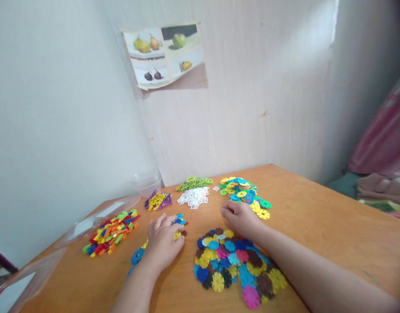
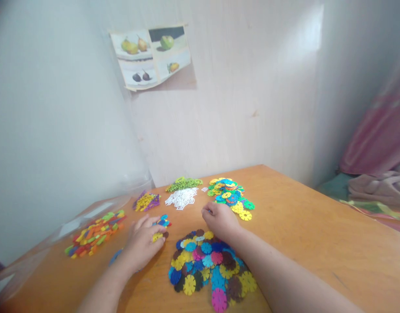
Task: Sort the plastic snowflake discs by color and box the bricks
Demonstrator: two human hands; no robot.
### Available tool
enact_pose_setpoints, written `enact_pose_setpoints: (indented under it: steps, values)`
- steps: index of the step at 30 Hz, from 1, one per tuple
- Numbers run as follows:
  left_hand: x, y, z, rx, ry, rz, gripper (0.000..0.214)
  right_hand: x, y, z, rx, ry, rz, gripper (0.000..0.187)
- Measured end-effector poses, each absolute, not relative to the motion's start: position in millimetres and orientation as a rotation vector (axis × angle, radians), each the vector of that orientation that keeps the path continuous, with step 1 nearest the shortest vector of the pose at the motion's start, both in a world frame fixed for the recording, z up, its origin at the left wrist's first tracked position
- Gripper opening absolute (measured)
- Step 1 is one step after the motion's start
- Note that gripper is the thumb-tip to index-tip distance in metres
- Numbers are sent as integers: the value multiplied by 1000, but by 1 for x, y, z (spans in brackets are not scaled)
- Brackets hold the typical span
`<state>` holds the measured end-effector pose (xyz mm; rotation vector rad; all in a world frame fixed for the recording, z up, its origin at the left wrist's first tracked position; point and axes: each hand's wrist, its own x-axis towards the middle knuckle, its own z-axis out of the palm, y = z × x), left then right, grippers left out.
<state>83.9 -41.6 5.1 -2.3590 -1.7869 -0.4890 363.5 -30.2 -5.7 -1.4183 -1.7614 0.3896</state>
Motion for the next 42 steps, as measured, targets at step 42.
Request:
enact_pose_setpoints:
  steps: [42]
  values:
    - [96,-24,6,-2290,-1612,-634,23,358,-28,-16,-1443,-1916,490,21]
